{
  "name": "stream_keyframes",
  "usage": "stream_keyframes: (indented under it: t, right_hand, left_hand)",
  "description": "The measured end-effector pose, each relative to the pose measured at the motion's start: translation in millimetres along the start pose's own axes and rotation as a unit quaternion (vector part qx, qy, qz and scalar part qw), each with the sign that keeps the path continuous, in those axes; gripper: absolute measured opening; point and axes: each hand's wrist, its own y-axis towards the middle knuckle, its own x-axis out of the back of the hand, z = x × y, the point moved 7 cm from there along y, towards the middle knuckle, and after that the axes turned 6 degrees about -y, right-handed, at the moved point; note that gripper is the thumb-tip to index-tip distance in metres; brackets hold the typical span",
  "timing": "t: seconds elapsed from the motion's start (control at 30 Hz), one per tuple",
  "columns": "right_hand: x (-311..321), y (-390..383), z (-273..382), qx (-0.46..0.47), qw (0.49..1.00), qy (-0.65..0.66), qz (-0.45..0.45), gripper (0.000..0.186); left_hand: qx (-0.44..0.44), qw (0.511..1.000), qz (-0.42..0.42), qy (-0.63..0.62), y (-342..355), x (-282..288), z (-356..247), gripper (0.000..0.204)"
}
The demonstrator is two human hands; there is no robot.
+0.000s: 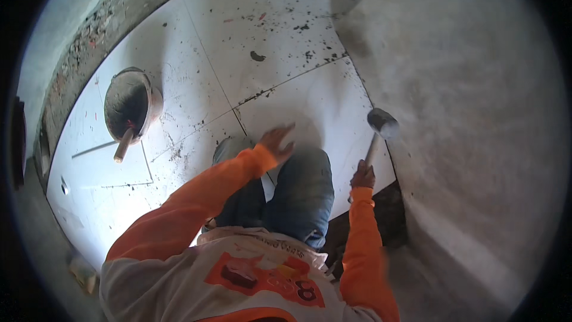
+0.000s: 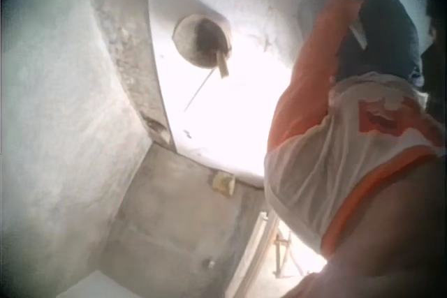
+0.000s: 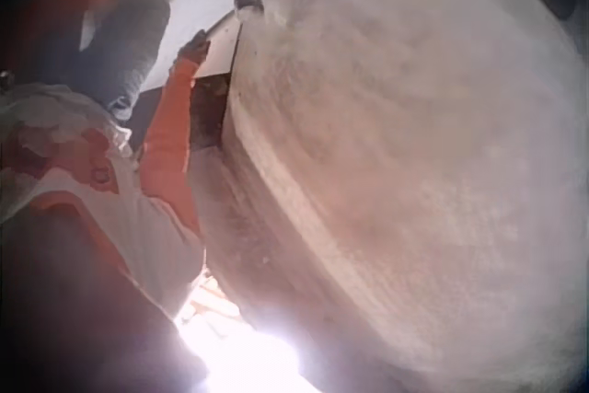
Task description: The person installs floor tiles by spreading mortar with a trowel, positioning a large white tile, and tapping it into place with a rubber mallet.
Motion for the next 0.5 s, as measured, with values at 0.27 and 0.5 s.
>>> stream_keyframes:
  t: [0.27, 0.5]
  right_hand:
    - [-68.3, 52.9, 38.6, 0.135, 0.977, -0.135, -0.093, 0.037]
    - [-98.0, 69.4, 25.5, 0.106, 0.982, -0.159, 0.009, 0.038]
  left_hand:
    - [0.050, 0.950, -0.203, 0.230, 99.6, 13.3, 89.1, 0.070]
    - [0.223, 0.919, -0.209, 0.248, 99.7, 23.9, 117.3, 0.069]
